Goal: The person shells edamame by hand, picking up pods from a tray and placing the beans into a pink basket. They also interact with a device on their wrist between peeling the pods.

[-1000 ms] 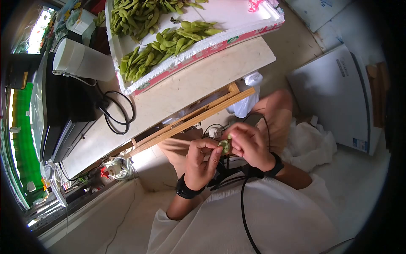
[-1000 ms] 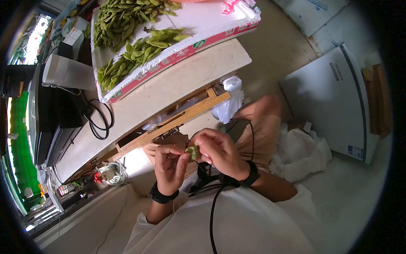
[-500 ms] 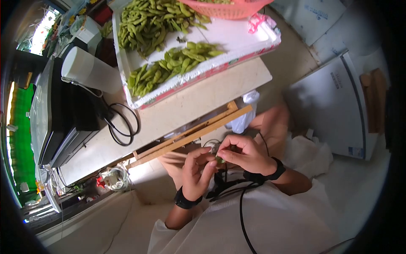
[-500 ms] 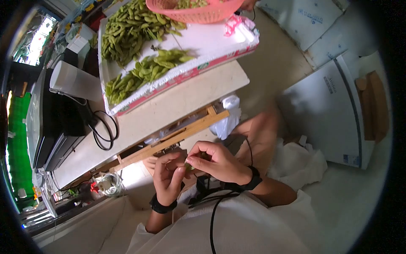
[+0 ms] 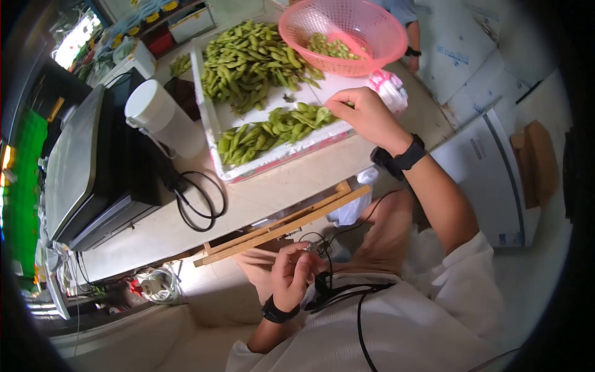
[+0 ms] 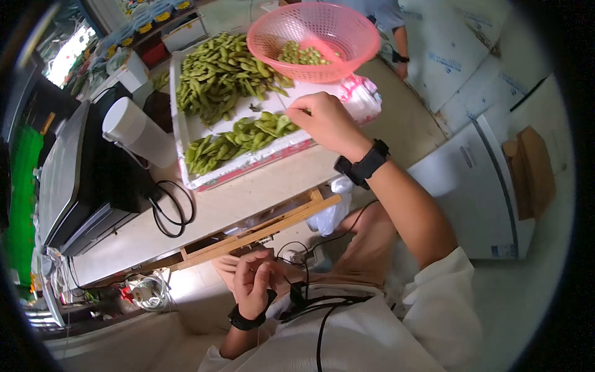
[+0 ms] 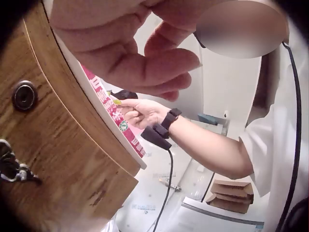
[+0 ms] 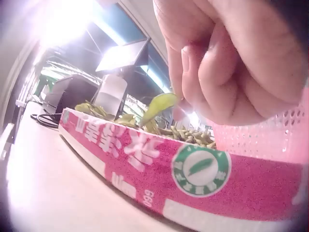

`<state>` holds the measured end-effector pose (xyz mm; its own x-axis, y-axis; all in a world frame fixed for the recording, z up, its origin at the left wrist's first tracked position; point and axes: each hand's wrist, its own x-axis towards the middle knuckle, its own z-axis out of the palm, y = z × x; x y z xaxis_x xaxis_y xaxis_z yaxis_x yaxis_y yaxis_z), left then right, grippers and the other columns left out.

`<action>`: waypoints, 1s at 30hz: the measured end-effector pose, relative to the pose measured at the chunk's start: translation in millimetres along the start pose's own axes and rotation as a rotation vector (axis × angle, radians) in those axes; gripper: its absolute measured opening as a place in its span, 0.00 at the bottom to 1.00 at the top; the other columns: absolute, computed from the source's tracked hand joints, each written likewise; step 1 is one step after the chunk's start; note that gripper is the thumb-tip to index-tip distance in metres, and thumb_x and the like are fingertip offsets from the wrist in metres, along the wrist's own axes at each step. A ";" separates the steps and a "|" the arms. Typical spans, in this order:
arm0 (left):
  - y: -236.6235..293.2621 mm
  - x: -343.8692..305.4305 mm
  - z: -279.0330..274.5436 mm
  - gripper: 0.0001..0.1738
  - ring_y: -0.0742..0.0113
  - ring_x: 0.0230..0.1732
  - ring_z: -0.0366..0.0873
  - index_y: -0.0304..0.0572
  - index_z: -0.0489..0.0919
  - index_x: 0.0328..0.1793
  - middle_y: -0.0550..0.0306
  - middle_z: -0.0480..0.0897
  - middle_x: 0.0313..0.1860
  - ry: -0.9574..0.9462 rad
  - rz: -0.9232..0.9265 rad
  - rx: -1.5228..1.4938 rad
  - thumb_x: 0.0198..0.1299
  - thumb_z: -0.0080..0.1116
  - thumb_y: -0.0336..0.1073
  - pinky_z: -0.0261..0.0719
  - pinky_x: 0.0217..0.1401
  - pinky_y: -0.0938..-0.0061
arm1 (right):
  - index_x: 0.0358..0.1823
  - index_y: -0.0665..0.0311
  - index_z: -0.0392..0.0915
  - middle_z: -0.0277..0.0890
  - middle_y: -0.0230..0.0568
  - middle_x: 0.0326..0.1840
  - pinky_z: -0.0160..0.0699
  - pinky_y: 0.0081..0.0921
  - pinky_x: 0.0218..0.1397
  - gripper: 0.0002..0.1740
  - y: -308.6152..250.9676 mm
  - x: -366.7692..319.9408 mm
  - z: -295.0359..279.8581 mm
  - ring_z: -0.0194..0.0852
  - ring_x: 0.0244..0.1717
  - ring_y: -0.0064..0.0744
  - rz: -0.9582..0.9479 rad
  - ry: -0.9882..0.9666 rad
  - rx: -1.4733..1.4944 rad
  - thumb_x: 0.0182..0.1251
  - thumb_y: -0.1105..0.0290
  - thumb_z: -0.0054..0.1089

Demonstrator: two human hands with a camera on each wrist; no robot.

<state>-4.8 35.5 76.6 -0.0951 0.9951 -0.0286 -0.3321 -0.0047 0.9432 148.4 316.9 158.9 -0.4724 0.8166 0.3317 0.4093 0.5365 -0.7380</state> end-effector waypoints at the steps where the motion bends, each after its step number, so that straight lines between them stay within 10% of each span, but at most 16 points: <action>1: -0.2 -1.4 -3.2 0.12 0.79 0.26 0.72 0.37 0.67 0.58 0.51 0.81 0.35 0.012 0.014 -0.006 0.70 0.43 0.29 0.68 0.24 0.87 | 0.33 0.70 0.79 0.71 0.39 0.18 0.67 0.27 0.28 0.10 1.0 4.9 0.9 0.69 0.21 0.26 0.011 0.001 -0.167 0.61 0.69 0.58; 6: 2.4 -5.1 -13.8 0.12 0.78 0.26 0.72 0.38 0.68 0.57 0.53 0.81 0.33 0.033 -0.018 -0.018 0.70 0.44 0.30 0.69 0.25 0.86 | 0.32 0.65 0.80 0.77 0.45 0.23 0.71 0.36 0.31 0.09 -48.2 33.6 2.5 0.77 0.26 0.43 -0.008 -0.063 -0.308 0.58 0.66 0.58; 10: 4.2 -5.9 -17.0 0.11 0.77 0.27 0.73 0.37 0.70 0.55 0.53 0.81 0.32 0.032 0.013 0.008 0.70 0.45 0.31 0.71 0.27 0.86 | 0.33 0.65 0.79 0.76 0.43 0.25 0.72 0.32 0.35 0.07 -59.4 73.7 29.0 0.74 0.28 0.38 -0.373 -0.226 -0.377 0.55 0.69 0.58; 30: -1.6 -15.6 -24.2 0.11 0.80 0.25 0.70 0.33 0.72 0.54 0.57 0.81 0.30 0.060 0.020 -0.017 0.68 0.46 0.28 0.71 0.30 0.85 | 0.29 0.61 0.75 0.77 0.45 0.29 0.76 0.42 0.35 0.02 -40.9 118.8 80.5 0.79 0.34 0.48 -0.574 -0.428 -0.801 0.55 0.72 0.54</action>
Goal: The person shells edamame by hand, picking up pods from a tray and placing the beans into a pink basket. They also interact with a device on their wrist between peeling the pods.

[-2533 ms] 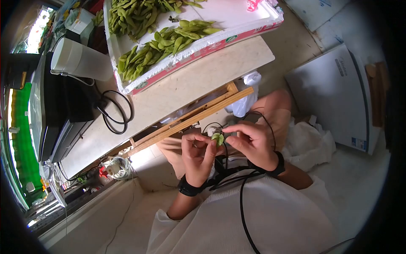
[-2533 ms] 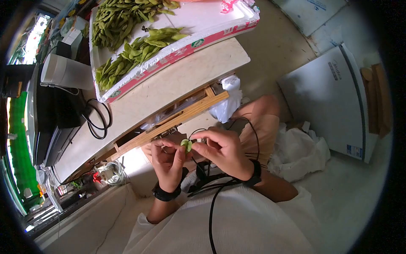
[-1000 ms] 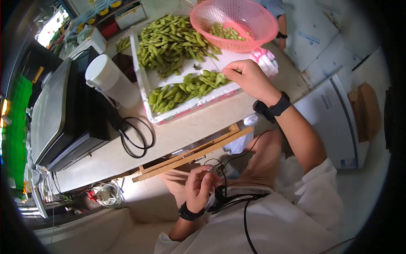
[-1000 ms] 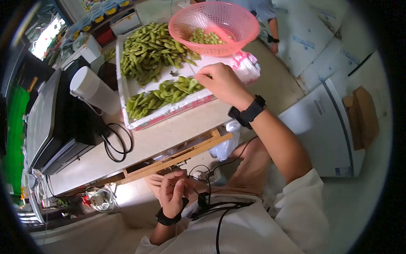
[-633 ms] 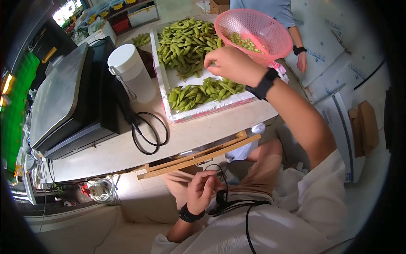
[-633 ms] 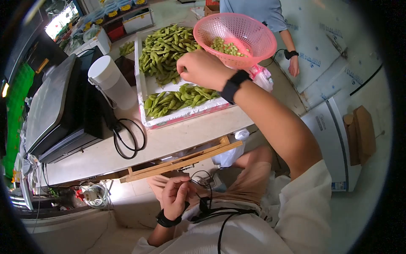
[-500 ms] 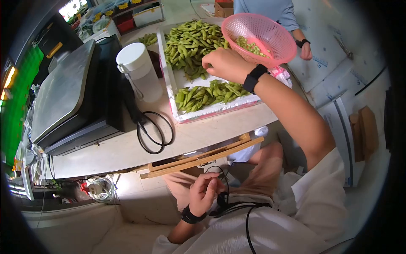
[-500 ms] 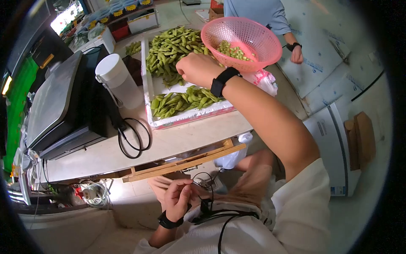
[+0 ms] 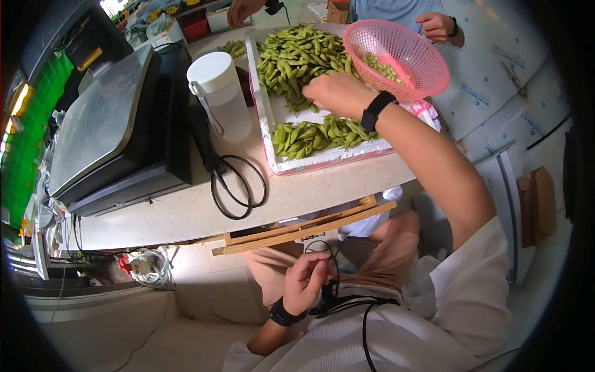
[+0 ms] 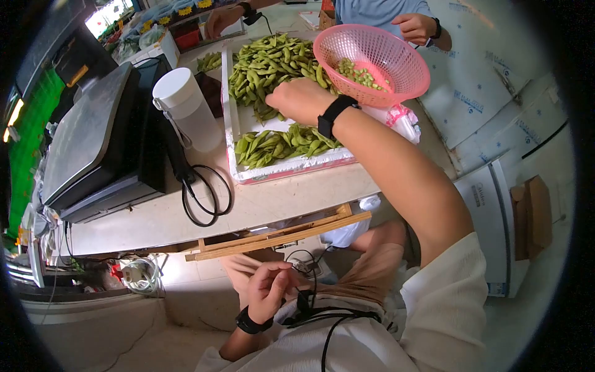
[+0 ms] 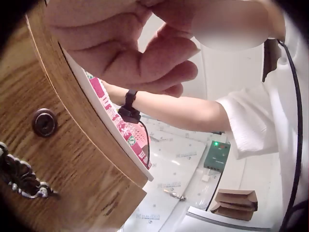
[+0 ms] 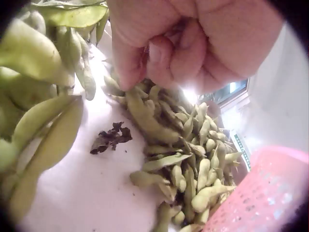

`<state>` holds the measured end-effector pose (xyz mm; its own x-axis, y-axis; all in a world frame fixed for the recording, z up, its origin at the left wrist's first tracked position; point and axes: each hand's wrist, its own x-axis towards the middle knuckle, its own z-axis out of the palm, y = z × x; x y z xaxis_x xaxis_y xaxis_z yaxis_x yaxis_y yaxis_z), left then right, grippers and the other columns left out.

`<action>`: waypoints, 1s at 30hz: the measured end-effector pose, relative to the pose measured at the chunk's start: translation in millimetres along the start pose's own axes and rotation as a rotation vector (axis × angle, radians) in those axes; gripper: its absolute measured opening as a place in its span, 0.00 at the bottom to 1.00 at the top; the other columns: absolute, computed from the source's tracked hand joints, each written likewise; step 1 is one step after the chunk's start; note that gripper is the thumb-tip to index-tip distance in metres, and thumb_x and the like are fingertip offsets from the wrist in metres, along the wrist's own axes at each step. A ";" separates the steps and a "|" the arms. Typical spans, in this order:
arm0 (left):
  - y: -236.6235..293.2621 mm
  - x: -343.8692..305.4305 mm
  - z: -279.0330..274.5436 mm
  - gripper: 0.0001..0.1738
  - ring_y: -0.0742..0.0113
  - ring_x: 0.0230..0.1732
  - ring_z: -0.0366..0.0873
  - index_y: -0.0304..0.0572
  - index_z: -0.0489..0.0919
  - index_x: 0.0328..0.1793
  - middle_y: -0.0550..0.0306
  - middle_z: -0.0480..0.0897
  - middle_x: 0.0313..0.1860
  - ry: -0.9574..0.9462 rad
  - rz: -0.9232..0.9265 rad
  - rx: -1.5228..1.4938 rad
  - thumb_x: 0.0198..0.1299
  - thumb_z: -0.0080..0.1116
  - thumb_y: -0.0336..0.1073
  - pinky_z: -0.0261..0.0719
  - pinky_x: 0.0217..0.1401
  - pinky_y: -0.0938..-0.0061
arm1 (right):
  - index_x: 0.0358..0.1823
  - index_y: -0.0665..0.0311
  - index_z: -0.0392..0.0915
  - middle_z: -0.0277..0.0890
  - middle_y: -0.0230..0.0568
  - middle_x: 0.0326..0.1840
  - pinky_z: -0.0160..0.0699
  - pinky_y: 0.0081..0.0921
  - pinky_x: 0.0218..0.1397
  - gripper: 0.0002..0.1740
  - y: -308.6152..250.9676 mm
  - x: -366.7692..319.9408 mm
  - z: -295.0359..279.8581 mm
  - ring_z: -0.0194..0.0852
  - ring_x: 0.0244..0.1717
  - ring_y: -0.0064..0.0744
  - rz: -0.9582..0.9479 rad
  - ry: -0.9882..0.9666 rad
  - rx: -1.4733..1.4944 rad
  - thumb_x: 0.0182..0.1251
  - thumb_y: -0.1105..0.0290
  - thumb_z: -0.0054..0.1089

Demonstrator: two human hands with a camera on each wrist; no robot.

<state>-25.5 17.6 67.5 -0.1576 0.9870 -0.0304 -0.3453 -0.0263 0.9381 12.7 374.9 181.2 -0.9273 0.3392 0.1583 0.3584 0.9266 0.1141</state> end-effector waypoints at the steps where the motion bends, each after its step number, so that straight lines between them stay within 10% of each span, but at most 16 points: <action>1: -0.4 0.6 0.5 0.11 0.80 0.25 0.70 0.33 0.72 0.54 0.57 0.81 0.30 -0.002 0.005 -0.022 0.68 0.46 0.28 0.71 0.30 0.85 | 0.30 0.61 0.74 0.77 0.44 0.29 0.75 0.42 0.35 0.03 0.6 -1.3 -2.8 0.78 0.34 0.48 -0.013 0.062 0.020 0.56 0.72 0.54; 7: 1.1 2.1 1.2 0.10 0.79 0.26 0.72 0.33 0.72 0.53 0.54 0.82 0.34 -0.002 0.016 -0.013 0.68 0.46 0.27 0.73 0.32 0.84 | 0.36 0.64 0.74 0.71 0.40 0.25 0.71 0.30 0.32 0.05 -14.7 -42.3 -60.8 0.73 0.27 0.38 -0.025 0.493 0.237 0.59 0.74 0.59; 13: 8.5 10.4 12.8 0.12 0.71 0.41 0.77 0.31 0.72 0.55 0.48 0.81 0.45 0.023 0.127 -0.008 0.68 0.48 0.28 0.77 0.45 0.78 | 0.37 0.63 0.76 0.70 0.23 0.28 0.54 0.09 0.25 0.04 -91.2 -145.7 -95.5 0.56 0.24 0.07 0.384 0.362 1.208 0.62 0.75 0.61; 17: 7.8 20.7 14.9 0.18 0.65 0.52 0.76 0.31 0.70 0.61 0.48 0.79 0.53 -0.191 0.152 0.115 0.71 0.43 0.34 0.75 0.53 0.71 | 0.40 0.64 0.75 0.73 0.23 0.32 0.57 0.08 0.28 0.05 -131.3 -200.8 -65.9 0.59 0.27 0.07 0.456 -0.078 1.499 0.64 0.74 0.60; 23: -0.7 23.9 29.6 0.21 0.68 0.41 0.78 0.31 0.69 0.61 0.51 0.80 0.45 -0.477 -0.295 -0.277 0.73 0.41 0.42 0.77 0.42 0.78 | 0.41 0.67 0.73 0.70 0.24 0.28 0.63 0.09 0.30 0.07 -152.8 -243.5 -8.0 0.62 0.27 0.08 0.586 0.052 1.810 0.66 0.73 0.59; 30: -8.3 23.6 51.3 0.10 0.78 0.34 0.74 0.36 0.71 0.50 0.56 0.79 0.40 -0.175 -0.282 -0.215 0.64 0.55 0.28 0.73 0.35 0.83 | 0.43 0.66 0.76 0.70 0.23 0.27 0.63 0.09 0.29 0.10 -174.3 -270.7 21.4 0.63 0.27 0.07 0.792 0.251 1.646 0.64 0.70 0.62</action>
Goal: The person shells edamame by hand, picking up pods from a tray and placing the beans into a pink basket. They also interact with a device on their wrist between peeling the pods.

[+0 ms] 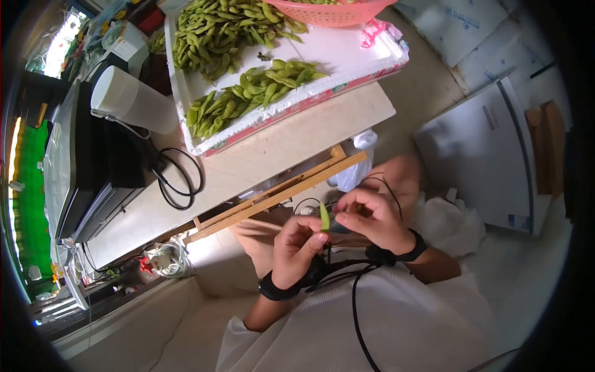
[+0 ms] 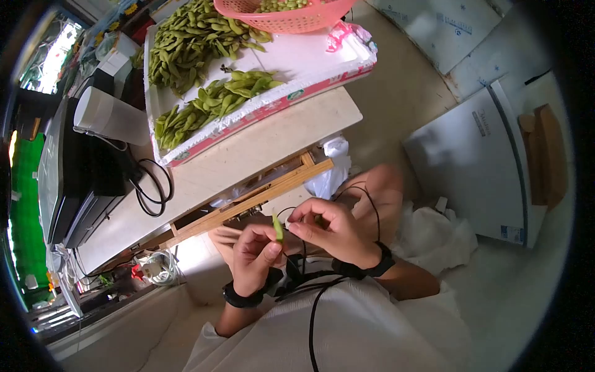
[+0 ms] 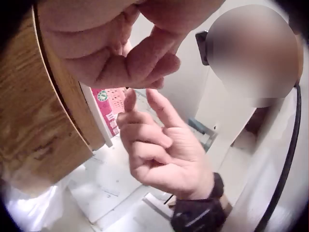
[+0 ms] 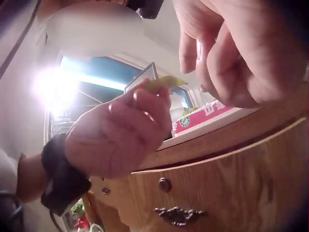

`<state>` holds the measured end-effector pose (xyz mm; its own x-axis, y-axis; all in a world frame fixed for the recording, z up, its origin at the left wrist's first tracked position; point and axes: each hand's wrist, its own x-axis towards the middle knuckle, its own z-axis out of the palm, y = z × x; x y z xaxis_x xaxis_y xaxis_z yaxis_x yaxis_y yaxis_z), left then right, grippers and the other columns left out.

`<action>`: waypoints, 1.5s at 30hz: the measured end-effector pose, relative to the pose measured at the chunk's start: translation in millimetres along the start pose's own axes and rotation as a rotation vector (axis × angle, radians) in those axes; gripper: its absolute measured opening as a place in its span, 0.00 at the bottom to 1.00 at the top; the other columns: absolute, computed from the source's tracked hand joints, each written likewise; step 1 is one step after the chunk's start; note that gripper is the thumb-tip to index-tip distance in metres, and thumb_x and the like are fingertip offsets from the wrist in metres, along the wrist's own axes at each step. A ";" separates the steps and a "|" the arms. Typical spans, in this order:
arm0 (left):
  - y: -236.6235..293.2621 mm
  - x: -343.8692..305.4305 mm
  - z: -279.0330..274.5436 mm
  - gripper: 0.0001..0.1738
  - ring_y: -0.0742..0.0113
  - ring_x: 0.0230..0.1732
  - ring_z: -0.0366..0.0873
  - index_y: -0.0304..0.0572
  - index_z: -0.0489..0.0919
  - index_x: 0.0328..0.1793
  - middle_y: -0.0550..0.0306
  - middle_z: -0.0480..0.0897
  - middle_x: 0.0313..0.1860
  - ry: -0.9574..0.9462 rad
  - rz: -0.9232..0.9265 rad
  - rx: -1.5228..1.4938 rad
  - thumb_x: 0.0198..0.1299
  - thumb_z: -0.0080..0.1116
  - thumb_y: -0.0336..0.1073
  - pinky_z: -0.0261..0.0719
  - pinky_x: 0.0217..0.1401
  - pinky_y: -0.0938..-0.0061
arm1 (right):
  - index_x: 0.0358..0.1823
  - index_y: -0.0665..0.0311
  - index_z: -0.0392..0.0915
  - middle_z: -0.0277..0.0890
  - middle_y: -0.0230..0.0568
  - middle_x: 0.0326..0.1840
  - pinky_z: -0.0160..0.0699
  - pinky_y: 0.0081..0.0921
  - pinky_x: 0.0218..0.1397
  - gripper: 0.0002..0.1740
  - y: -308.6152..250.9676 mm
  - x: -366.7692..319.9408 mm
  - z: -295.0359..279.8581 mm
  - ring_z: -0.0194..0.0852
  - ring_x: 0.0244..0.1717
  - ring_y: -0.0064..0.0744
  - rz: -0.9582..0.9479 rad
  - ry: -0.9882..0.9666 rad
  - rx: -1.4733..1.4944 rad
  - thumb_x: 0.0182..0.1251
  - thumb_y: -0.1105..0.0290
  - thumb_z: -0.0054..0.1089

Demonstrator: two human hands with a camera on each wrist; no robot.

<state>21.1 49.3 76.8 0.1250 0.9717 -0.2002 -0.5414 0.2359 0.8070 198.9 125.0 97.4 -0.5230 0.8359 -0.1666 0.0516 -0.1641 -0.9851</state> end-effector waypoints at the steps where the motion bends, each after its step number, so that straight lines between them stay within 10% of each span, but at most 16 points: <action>1: -1.1 1.2 3.1 0.11 0.78 0.34 0.73 0.36 0.71 0.49 0.57 0.79 0.40 0.094 0.025 0.061 0.63 0.57 0.26 0.72 0.34 0.84 | 0.42 0.67 0.76 0.71 0.24 0.27 0.63 0.09 0.28 0.09 6.1 -2.9 2.1 0.64 0.28 0.08 -0.028 0.004 0.043 0.64 0.71 0.62; 31: -18.2 -3.0 0.7 0.08 0.68 0.39 0.81 0.33 0.71 0.44 0.49 0.81 0.41 0.138 0.080 0.197 0.61 0.57 0.23 0.82 0.43 0.74 | 0.33 0.70 0.74 0.74 0.28 0.25 0.68 0.12 0.28 0.03 27.0 -8.4 14.1 0.65 0.27 0.10 0.021 -0.006 0.081 0.61 0.77 0.58; 37: -17.1 1.8 -8.1 0.06 0.69 0.39 0.80 0.32 0.73 0.44 0.50 0.81 0.41 -0.001 -0.073 -0.115 0.62 0.56 0.23 0.81 0.43 0.77 | 0.33 0.69 0.72 0.73 0.28 0.26 0.68 0.11 0.29 0.04 40.0 -9.9 23.2 0.66 0.27 0.10 0.251 -0.017 0.619 0.62 0.76 0.56; 40: -13.9 4.5 5.9 0.09 0.65 0.36 0.82 0.34 0.74 0.44 0.49 0.83 0.39 0.143 0.016 0.128 0.60 0.60 0.26 0.81 0.39 0.75 | 0.33 0.68 0.71 0.71 0.27 0.26 0.64 0.11 0.27 0.04 37.7 -3.3 21.0 0.64 0.26 0.10 0.082 0.105 0.273 0.61 0.76 0.57; 42: -9.1 4.6 8.7 0.11 0.60 0.35 0.84 0.36 0.75 0.43 0.48 0.83 0.34 0.184 0.294 1.027 0.56 0.64 0.29 0.80 0.36 0.71 | 0.32 0.68 0.71 0.70 0.27 0.25 0.63 0.12 0.26 0.05 35.5 -3.5 13.1 0.63 0.25 0.10 0.065 0.043 0.130 0.60 0.76 0.57; 45: -9.6 0.9 6.8 0.14 0.55 0.35 0.84 0.36 0.77 0.43 0.46 0.83 0.33 0.174 0.205 1.191 0.52 0.67 0.30 0.79 0.36 0.69 | 0.30 0.68 0.70 0.68 0.26 0.21 0.61 0.15 0.24 0.06 35.2 -1.4 7.8 0.59 0.23 0.11 0.012 -0.037 0.012 0.57 0.77 0.59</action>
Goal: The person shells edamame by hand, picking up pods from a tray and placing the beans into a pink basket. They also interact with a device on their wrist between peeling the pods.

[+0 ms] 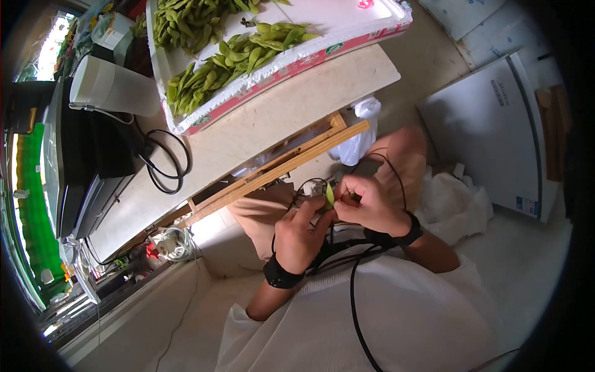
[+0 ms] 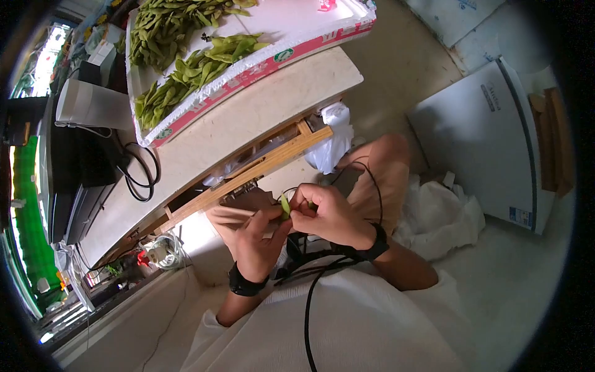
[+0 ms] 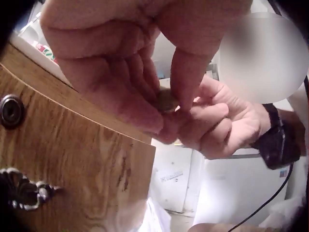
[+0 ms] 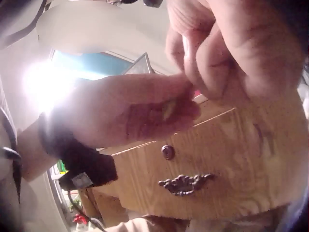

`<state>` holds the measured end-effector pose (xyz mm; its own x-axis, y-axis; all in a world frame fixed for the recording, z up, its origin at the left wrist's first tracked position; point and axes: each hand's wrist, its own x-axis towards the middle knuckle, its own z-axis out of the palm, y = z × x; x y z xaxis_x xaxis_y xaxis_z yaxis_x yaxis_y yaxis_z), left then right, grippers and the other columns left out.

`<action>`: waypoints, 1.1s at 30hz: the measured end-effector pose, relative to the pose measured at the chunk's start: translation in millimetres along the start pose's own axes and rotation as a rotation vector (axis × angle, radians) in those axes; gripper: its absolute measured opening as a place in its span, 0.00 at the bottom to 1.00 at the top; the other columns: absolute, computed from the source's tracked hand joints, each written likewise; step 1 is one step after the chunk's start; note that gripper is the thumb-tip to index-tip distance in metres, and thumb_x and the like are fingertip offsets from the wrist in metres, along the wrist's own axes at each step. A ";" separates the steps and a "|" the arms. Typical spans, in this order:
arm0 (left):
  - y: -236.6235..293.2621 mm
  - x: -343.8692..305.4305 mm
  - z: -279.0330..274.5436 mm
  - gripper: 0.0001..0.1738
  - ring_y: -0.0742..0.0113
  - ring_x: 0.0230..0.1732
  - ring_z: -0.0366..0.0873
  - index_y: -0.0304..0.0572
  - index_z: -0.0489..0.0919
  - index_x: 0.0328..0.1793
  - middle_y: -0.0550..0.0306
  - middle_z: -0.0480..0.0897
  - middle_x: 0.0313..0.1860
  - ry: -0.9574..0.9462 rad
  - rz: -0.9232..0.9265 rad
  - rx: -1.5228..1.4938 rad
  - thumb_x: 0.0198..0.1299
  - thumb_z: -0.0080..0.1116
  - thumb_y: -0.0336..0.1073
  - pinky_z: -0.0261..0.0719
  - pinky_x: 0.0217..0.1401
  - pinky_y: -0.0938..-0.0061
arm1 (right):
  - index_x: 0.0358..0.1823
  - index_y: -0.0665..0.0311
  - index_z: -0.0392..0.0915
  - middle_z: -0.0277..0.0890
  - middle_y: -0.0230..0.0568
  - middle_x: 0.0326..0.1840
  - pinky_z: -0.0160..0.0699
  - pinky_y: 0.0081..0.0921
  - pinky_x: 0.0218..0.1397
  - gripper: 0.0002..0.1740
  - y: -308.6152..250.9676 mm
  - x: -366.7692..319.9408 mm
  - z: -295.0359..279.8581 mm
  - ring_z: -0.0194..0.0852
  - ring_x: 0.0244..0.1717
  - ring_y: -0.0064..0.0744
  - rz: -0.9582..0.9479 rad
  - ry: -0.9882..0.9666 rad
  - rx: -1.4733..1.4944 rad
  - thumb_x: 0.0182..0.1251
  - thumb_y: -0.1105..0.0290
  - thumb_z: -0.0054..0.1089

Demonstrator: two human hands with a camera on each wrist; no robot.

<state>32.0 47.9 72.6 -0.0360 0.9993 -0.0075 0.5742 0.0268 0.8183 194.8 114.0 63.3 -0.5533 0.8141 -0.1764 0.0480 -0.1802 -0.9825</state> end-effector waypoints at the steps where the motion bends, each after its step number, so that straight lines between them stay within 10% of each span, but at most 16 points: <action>1: -1.5 -0.6 0.4 0.14 0.55 0.35 0.84 0.36 0.77 0.43 0.46 0.83 0.33 -0.004 -0.002 -0.001 0.52 0.67 0.30 0.79 0.36 0.69 | 0.30 0.68 0.70 0.68 0.26 0.21 0.61 0.15 0.24 0.06 1.9 -0.9 -3.1 0.59 0.22 0.11 0.012 -0.027 -0.072 0.57 0.77 0.59; 6: -16.5 2.3 3.1 0.11 0.67 0.38 0.84 0.34 0.78 0.47 0.51 0.85 0.37 -0.193 -0.120 -0.407 0.60 0.61 0.30 0.80 0.40 0.74 | 0.30 0.68 0.70 0.69 0.27 0.24 0.60 0.14 0.23 0.06 8.7 -3.9 -2.6 0.60 0.22 0.11 -0.042 -0.038 -0.184 0.58 0.76 0.59; 12: -22.3 4.3 3.3 0.10 0.68 0.40 0.82 0.30 0.75 0.49 0.52 0.83 0.38 -0.267 -0.369 -1.108 0.65 0.54 0.29 0.79 0.47 0.78 | 0.34 0.65 0.71 0.71 0.26 0.28 0.61 0.10 0.23 0.03 18.1 -7.5 2.6 0.64 0.24 0.10 0.304 -0.063 0.690 0.65 0.75 0.55; 24: -23.8 -6.7 10.4 0.06 0.77 0.32 0.77 0.33 0.74 0.46 0.59 0.80 0.32 -0.175 -0.265 -0.839 0.65 0.53 0.29 0.76 0.36 0.83 | 0.33 0.66 0.70 0.73 0.30 0.30 0.74 0.12 0.35 0.15 17.3 2.6 -1.5 0.72 0.31 0.14 0.181 -0.187 0.087 0.64 0.63 0.64; 29: -26.4 -1.8 2.0 0.08 0.78 0.31 0.76 0.33 0.73 0.47 0.59 0.80 0.31 -0.284 -0.385 -1.034 0.67 0.52 0.32 0.74 0.34 0.84 | 0.31 0.68 0.70 0.72 0.28 0.23 0.70 0.13 0.29 0.11 -0.9 0.1 -0.8 0.70 0.28 0.14 0.242 -0.189 0.435 0.68 0.68 0.56; 33: -22.1 -3.7 8.9 0.09 0.79 0.30 0.75 0.32 0.73 0.49 0.59 0.80 0.31 -0.231 -0.369 -0.853 0.68 0.51 0.32 0.74 0.34 0.84 | 0.32 0.69 0.70 0.70 0.26 0.23 0.67 0.14 0.26 0.08 15.1 -3.7 -2.1 0.68 0.25 0.14 0.161 -0.127 0.160 0.69 0.73 0.50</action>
<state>26.6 43.8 49.5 0.1192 0.9143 -0.3871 -0.2340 0.4047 0.8840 199.3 109.5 49.0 -0.6496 0.6937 -0.3111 0.0178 -0.3952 -0.9184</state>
